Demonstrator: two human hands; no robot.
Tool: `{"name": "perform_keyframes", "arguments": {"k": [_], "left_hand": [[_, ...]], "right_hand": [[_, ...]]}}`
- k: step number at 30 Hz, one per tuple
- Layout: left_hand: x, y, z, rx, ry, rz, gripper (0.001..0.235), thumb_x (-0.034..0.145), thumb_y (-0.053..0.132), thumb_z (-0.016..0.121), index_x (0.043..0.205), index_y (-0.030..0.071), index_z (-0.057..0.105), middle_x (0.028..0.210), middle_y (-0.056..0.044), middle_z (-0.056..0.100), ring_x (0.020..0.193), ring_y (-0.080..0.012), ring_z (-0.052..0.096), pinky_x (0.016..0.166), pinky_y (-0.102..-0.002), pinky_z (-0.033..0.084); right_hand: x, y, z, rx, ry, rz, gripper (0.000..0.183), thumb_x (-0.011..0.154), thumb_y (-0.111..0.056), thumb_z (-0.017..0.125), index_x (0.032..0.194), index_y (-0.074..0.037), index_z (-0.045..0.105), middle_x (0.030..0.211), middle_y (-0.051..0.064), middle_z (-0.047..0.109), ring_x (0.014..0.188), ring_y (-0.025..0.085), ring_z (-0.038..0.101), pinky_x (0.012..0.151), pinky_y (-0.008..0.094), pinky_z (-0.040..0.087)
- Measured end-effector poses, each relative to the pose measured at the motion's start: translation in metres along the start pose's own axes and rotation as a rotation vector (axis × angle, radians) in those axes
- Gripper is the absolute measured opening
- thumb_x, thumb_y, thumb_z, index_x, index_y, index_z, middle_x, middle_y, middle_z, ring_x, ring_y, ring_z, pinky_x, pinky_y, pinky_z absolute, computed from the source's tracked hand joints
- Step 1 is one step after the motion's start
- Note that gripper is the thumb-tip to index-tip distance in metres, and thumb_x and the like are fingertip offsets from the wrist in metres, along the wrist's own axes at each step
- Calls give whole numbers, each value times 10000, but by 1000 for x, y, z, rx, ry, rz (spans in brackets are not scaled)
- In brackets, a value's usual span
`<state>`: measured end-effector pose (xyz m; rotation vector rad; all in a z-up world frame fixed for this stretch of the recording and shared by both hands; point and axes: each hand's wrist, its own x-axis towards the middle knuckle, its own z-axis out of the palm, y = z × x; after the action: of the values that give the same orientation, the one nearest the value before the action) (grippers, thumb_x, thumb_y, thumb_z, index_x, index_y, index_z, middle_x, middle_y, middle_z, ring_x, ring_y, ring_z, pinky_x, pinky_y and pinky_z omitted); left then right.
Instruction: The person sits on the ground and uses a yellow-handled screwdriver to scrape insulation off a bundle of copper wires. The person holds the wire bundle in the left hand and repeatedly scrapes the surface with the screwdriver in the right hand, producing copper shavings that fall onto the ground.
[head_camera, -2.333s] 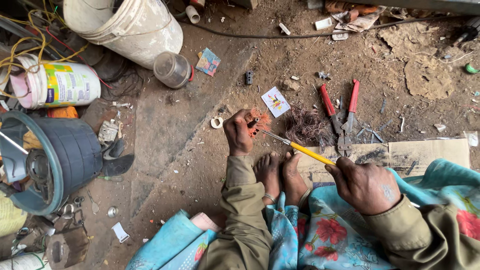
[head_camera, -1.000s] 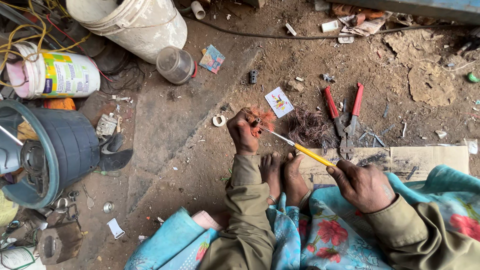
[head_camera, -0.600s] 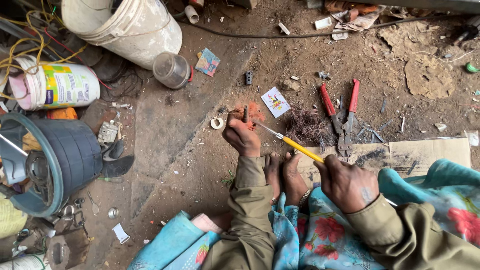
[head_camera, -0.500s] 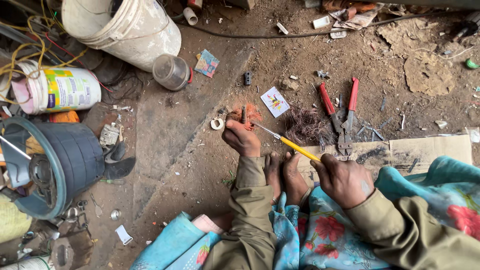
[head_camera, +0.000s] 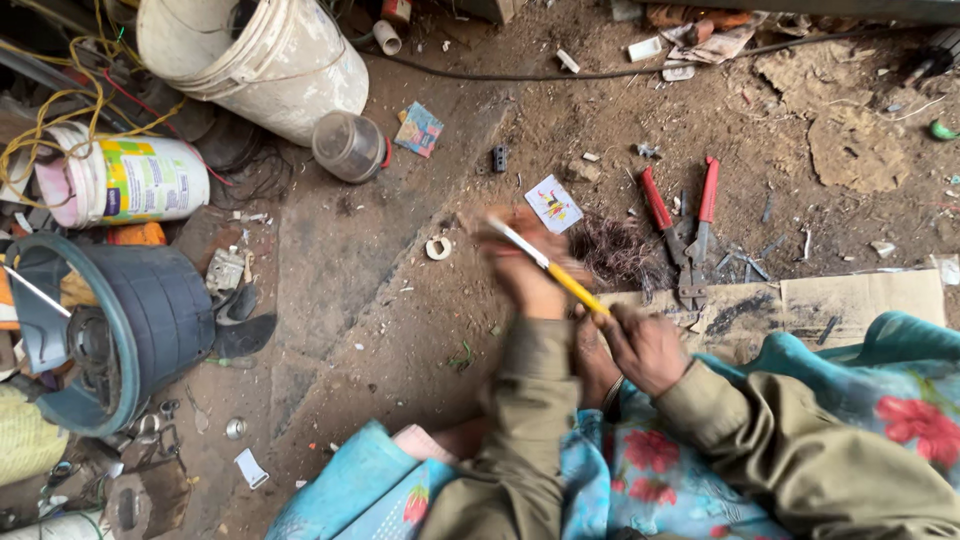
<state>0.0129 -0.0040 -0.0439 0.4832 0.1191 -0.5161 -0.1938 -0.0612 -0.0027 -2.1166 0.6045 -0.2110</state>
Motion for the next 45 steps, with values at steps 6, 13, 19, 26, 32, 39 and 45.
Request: {"name": "perform_keyframes", "arguments": {"k": [6,13,19,26,32,39,45], "left_hand": [[5,-22,-1,239,154,153,553,1109,600,363,936,117,570,842,-29,600,743,-180,599,692,-324,536],[13,25,-11,439,97,326,590,1044,660,359,858,119,502,757,-10,515,621,-147,527,578,-321,470],[25,28,-31,596,121,599,597,1101,639,448,903,76,474,818,-16,473,692,-135,492,864,-299,525],[17,44,-29,891,-77,643,735,1063,690,450,826,1,546,757,-17,519,643,-108,464,572,-273,383],[9,59,-18,1100,-238,707,880,1000,751,443,1076,-89,698,719,-39,608,576,-110,630,499,-247,506],[4,57,-9,1139,-273,753,862,1031,735,427,1062,-74,723,653,-13,567,576,-142,698,515,-263,568],[-1,55,1,1113,-268,903,818,1050,697,404,1065,-72,683,744,-84,667,572,-138,680,500,-256,563]], "right_hand": [[3,11,-57,-23,106,118,342,989,-394,583,1037,-86,724,588,216,600,538,414,644,509,499,456],[-8,-2,-75,-203,-3,5,340,953,-437,601,955,-118,720,569,219,613,566,447,651,519,548,475],[-11,-9,-71,-307,-46,30,326,950,-439,607,897,-133,706,565,221,611,574,462,642,533,577,479],[-9,-8,-71,-316,-77,15,320,939,-427,610,893,-127,711,527,226,593,543,463,628,514,575,472],[-7,-7,-88,-263,-163,-7,323,937,-395,597,876,-97,705,564,225,614,532,444,639,506,564,474],[-8,-20,-98,-203,-167,98,342,940,-402,646,892,-76,740,591,243,640,584,458,659,545,554,491],[-12,-22,-89,-164,-126,88,323,919,-382,633,923,-79,747,589,244,643,573,457,660,531,548,494]]}}
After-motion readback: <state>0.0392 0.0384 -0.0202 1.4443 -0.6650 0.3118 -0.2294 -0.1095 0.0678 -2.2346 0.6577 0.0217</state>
